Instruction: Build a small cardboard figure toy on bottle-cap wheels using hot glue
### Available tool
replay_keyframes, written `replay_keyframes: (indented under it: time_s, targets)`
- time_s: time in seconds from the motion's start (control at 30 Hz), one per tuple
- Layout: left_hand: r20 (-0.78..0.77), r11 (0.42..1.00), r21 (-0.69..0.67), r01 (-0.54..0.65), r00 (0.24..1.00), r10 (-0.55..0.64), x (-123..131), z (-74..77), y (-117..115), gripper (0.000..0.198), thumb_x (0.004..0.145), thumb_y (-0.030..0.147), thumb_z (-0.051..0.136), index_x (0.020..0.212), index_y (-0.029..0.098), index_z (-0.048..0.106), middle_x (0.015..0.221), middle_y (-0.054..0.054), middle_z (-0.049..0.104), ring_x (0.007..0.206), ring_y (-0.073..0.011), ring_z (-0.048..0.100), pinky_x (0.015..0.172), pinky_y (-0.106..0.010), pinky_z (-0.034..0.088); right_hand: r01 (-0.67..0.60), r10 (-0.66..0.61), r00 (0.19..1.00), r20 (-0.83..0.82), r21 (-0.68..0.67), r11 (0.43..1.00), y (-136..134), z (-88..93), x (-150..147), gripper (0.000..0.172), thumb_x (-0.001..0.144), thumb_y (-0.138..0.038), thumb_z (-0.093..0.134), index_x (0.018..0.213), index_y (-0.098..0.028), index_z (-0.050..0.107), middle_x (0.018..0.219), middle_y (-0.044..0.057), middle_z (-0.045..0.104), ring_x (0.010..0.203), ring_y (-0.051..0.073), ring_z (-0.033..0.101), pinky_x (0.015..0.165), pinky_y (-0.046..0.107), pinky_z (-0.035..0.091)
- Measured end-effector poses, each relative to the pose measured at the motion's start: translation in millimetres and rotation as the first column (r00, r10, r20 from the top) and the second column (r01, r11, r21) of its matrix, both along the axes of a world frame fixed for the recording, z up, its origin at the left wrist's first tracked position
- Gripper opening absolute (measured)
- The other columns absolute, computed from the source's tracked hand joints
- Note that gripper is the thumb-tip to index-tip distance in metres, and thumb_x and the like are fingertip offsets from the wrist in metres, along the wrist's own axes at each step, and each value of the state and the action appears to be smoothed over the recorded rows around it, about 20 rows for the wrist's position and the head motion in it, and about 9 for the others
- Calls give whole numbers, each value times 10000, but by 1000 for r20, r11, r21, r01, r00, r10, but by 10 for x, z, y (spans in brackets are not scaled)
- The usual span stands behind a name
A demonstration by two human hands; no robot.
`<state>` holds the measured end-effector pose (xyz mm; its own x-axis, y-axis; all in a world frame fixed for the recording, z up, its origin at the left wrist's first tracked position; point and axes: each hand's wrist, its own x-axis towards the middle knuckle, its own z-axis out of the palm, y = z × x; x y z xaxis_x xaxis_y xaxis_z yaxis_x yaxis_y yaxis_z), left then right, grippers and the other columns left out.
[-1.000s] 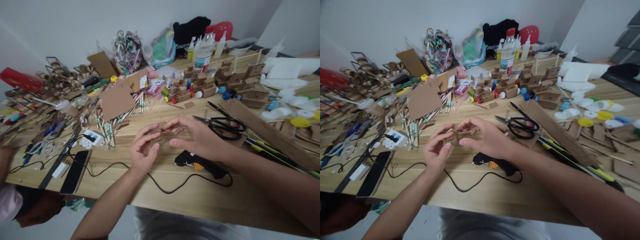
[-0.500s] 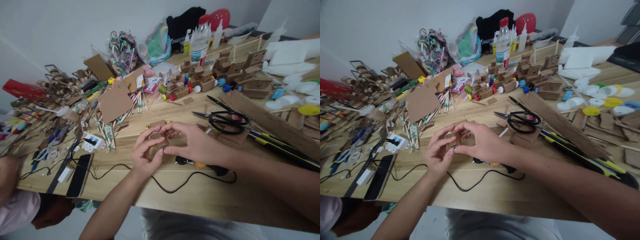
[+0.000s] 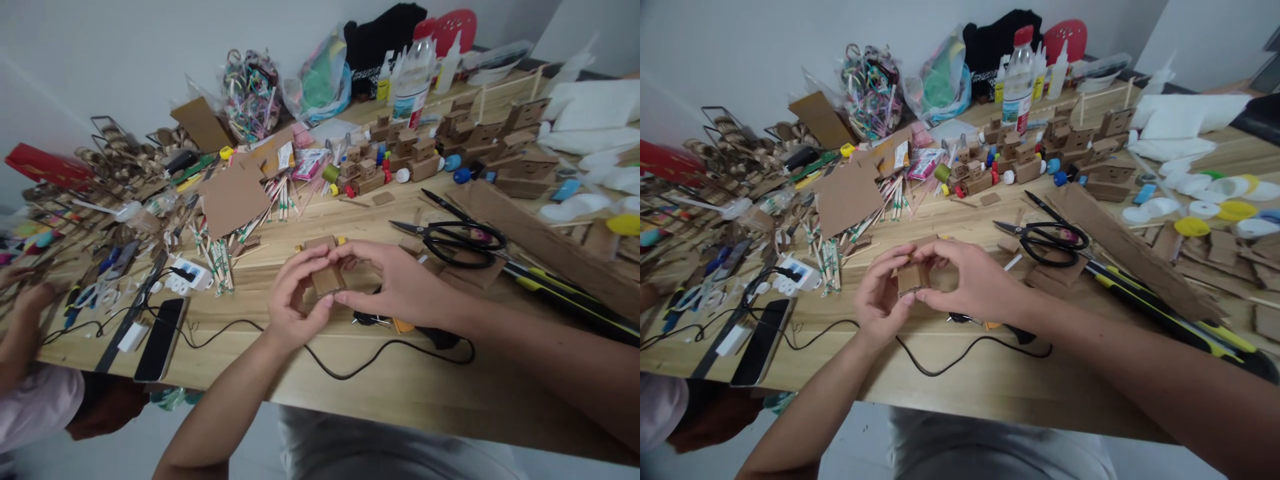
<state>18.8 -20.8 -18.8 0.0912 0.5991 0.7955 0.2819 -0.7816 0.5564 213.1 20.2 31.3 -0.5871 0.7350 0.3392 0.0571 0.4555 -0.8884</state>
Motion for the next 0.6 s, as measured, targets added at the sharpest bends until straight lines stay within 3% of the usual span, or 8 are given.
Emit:
replay_keyframes:
  time_s: [0.23, 0.6]
  targets:
    - [134, 988, -149, 33, 991, -13, 19, -52, -16, 381, 970, 375, 762, 1336, 289, 700, 1330, -116, 740, 1284, -241, 714, 946, -318, 648, 53, -53, 999, 8, 57, 997, 11, 3, 8, 219, 803, -288, 713, 1015, -235, 713, 1032, 43, 807, 964, 218, 748, 925, 361, 603]
    - [66, 996, -85, 21, 998, -16, 4, -34, -17, 413, 974, 302, 763, 1377, 264, 684, 1280, -110, 767, 1237, -216, 742, 1030, -350, 642, 65, -63, 998, -17, 143, 988, 18, -41, 21, 223, 818, -255, 708, 1039, -232, 714, 1047, 41, 817, 954, 212, 754, 915, 357, 614]
